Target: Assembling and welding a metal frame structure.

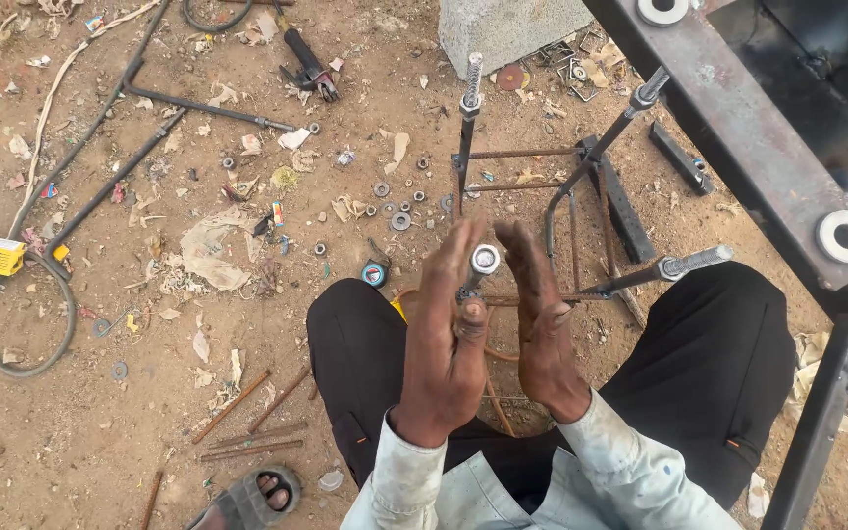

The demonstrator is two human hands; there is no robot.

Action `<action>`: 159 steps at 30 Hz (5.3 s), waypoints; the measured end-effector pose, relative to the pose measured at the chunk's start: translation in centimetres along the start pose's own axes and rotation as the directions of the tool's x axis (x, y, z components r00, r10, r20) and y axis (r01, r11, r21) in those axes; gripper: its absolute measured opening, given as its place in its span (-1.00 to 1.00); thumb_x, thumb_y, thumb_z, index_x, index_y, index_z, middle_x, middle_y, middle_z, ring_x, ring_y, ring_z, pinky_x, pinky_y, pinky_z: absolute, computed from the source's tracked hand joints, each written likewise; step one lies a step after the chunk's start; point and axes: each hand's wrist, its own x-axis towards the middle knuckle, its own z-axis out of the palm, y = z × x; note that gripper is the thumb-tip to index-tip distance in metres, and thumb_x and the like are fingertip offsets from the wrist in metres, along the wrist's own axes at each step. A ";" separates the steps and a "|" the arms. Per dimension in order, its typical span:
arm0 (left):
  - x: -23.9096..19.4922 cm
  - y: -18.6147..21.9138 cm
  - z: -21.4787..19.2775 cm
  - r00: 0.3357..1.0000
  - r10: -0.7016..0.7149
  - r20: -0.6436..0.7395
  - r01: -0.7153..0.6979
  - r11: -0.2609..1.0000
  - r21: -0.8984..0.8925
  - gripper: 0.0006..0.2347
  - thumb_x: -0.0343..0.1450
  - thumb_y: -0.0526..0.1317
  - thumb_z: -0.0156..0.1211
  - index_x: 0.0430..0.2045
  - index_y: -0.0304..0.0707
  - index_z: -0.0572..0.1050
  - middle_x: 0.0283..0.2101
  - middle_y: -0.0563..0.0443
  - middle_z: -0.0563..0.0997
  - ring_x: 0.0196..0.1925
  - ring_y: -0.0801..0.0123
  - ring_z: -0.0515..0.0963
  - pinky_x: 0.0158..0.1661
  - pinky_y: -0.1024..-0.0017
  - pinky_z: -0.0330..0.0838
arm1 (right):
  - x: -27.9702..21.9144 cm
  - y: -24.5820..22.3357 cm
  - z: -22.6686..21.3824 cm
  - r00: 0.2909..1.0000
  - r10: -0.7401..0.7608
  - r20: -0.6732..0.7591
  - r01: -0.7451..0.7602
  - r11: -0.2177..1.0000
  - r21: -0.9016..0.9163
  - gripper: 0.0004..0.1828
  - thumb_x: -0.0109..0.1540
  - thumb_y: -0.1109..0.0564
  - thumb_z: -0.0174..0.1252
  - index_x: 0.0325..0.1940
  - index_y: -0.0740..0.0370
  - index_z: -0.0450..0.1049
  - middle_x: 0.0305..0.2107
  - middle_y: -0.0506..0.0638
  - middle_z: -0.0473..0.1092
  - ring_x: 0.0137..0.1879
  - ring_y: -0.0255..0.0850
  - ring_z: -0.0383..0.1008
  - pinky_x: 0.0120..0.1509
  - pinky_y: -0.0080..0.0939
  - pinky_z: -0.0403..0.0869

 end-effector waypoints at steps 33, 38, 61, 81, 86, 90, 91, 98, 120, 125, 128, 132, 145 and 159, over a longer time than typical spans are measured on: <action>0.8 0.1 2.0 0.982 0.189 -0.020 -0.187 0.979 0.079 -0.62 0.43 -0.32 0.32 0.12 -0.35 0.37 0.09 -0.14 0.52 0.19 0.21 0.54 0.22 0.31 0.46 | 0.8 -0.7 -0.6 0.983 -0.110 -0.148 0.101 0.993 -0.064 -0.39 0.55 -0.16 -0.26 0.54 0.28 0.07 0.36 0.15 0.17 0.48 -0.04 0.30 0.59 0.04 0.34; 1.6 -0.6 2.1 0.984 0.103 0.142 -0.121 0.985 0.123 -0.72 0.45 -0.38 0.21 0.06 -0.33 0.45 0.08 -0.10 0.60 0.17 0.23 0.62 0.14 0.34 0.53 | 0.4 0.2 -0.8 0.987 -0.100 -0.125 0.098 0.995 -0.024 -0.37 0.53 -0.17 -0.24 0.54 0.31 0.06 0.36 0.19 0.18 0.46 -0.03 0.30 0.58 0.04 0.33; 1.4 -1.0 2.8 0.936 0.314 0.162 -0.335 0.933 0.127 -0.74 0.55 -0.29 0.17 0.10 -0.38 0.38 0.23 -0.20 0.46 0.34 0.09 0.48 0.34 0.24 0.39 | 1.4 -2.4 -1.7 0.986 -0.154 -0.062 0.148 0.985 -0.088 -0.47 0.51 -0.11 -0.10 0.40 0.35 0.23 0.15 0.16 0.32 0.28 -0.10 0.47 0.37 -0.10 0.52; -1.3 -3.2 1.4 0.981 0.138 -0.137 -0.145 0.989 -0.040 -0.71 0.68 -0.17 -0.13 0.17 -0.46 0.34 0.15 -0.25 0.52 0.23 0.17 0.58 0.28 0.22 0.51 | 3.8 -2.2 -0.6 0.972 -0.223 0.078 0.232 0.962 -0.142 -0.65 0.49 0.08 0.00 0.32 0.29 0.29 0.09 0.17 0.50 0.21 -0.04 0.61 0.30 -0.08 0.58; -1.5 -3.0 1.9 0.985 0.166 -0.040 -0.167 0.985 -0.035 -0.68 0.68 -0.14 -0.16 0.11 -0.48 0.42 0.12 -0.23 0.57 0.18 0.19 0.62 0.23 0.26 0.52 | 4.1 -3.9 -1.0 0.938 -0.328 0.109 0.340 0.932 -0.125 -0.61 0.51 0.09 -0.11 0.37 0.33 0.20 0.22 0.25 0.38 0.34 0.02 0.47 0.39 0.01 0.50; -1.2 -3.0 1.9 0.982 0.168 -0.087 -0.173 0.984 -0.050 -0.67 0.67 -0.14 -0.17 0.09 -0.51 0.42 0.11 -0.23 0.58 0.16 0.21 0.61 0.20 0.27 0.52 | 3.7 -2.2 -1.2 0.947 -0.310 -0.079 0.273 0.911 -0.310 -0.40 0.23 -0.05 0.40 0.22 0.23 0.33 0.08 0.17 0.35 0.15 -0.08 0.54 0.21 -0.08 0.61; -1.2 -2.9 1.9 0.981 0.173 -0.085 -0.178 0.983 -0.051 -0.67 0.67 -0.14 -0.17 0.09 -0.51 0.42 0.11 -0.23 0.58 0.16 0.21 0.61 0.20 0.27 0.52 | 3.6 -2.2 -1.5 0.946 -0.315 -0.080 0.276 0.910 -0.310 -0.40 0.23 -0.05 0.40 0.22 0.23 0.33 0.08 0.17 0.35 0.15 -0.08 0.54 0.21 -0.08 0.61; -1.9 -3.3 1.3 0.983 0.158 -0.088 -0.161 0.987 -0.024 -0.68 0.68 -0.16 -0.18 0.06 -0.52 0.43 -0.01 -0.25 0.67 0.11 0.22 0.66 0.19 0.31 0.50 | 2.9 -2.8 -1.6 0.936 -0.351 0.016 0.336 0.882 -0.331 -0.59 0.34 0.14 0.25 0.25 0.26 0.41 0.10 0.13 0.52 0.26 0.00 0.58 0.34 -0.03 0.54; 3.6 -5.0 0.7 0.992 0.121 -0.035 -0.124 0.988 -0.090 -0.63 0.67 -0.04 -0.15 0.04 -0.47 0.45 -0.04 -0.20 0.65 0.07 0.19 0.68 0.19 0.23 0.54 | 4.2 -3.4 -2.3 0.931 -0.332 0.151 0.358 0.910 -0.208 -0.57 0.31 0.20 0.20 0.27 0.28 0.37 0.06 0.15 0.51 0.20 -0.03 0.58 0.28 -0.07 0.53; 6.9 -7.4 1.2 0.999 0.037 -0.011 -0.038 0.990 -0.139 -0.64 0.64 -0.05 -0.10 0.03 -0.46 0.44 -0.03 -0.23 0.65 0.05 0.18 0.68 0.15 0.23 0.56 | 4.0 -2.8 -2.0 0.949 -0.273 0.155 0.304 0.924 -0.232 -0.57 0.30 0.22 0.22 0.26 0.24 0.39 0.07 0.10 0.52 0.26 -0.04 0.54 0.35 -0.04 0.49; 8.7 -8.7 1.8 0.999 -0.012 0.042 0.017 0.993 -0.120 -0.66 0.62 -0.08 -0.08 0.05 -0.44 0.44 0.02 -0.26 0.65 0.09 0.14 0.66 0.15 0.21 0.54 | 3.9 -2.5 -2.1 0.918 -0.342 0.203 0.384 0.894 -0.232 -0.59 0.37 0.26 0.14 0.33 0.24 0.34 0.20 0.11 0.46 0.43 0.01 0.43 0.53 0.02 0.40; 11.9 -11.0 3.2 0.991 -0.071 0.116 0.076 0.996 -0.040 -0.71 0.57 -0.19 0.01 0.12 -0.37 0.44 0.19 -0.27 0.58 0.25 0.06 0.61 0.27 0.17 0.51 | 4.2 -4.5 -2.1 0.908 -0.318 0.274 0.366 0.919 -0.145 -0.49 0.40 0.27 0.00 0.47 0.29 0.19 0.36 0.20 0.28 0.48 0.09 0.34 0.59 0.07 0.29; 18.2 -15.5 6.5 0.947 0.041 0.317 -0.065 0.996 0.065 -0.59 0.48 -0.58 0.00 0.26 -0.35 0.37 0.26 -0.21 0.55 0.34 0.20 0.52 0.32 0.32 0.36 | 2.9 -4.3 -2.2 0.925 -0.351 0.147 0.380 0.850 -0.365 -0.47 0.36 0.28 0.17 0.43 0.21 0.34 0.16 0.09 0.50 0.33 -0.06 0.54 0.39 -0.07 0.52; 17.8 -14.6 7.0 0.934 0.229 0.276 -0.244 0.970 0.020 -0.44 0.62 0.15 -0.10 0.39 -0.27 0.11 0.38 -0.27 0.21 0.39 -0.02 0.21 0.31 -0.12 0.10 | 2.1 -6.6 -2.6 0.859 -0.505 0.085 0.488 0.756 -0.436 -0.72 0.44 0.15 0.03 0.23 0.23 0.42 0.06 0.11 0.49 0.28 -0.01 0.50 0.37 -0.04 0.48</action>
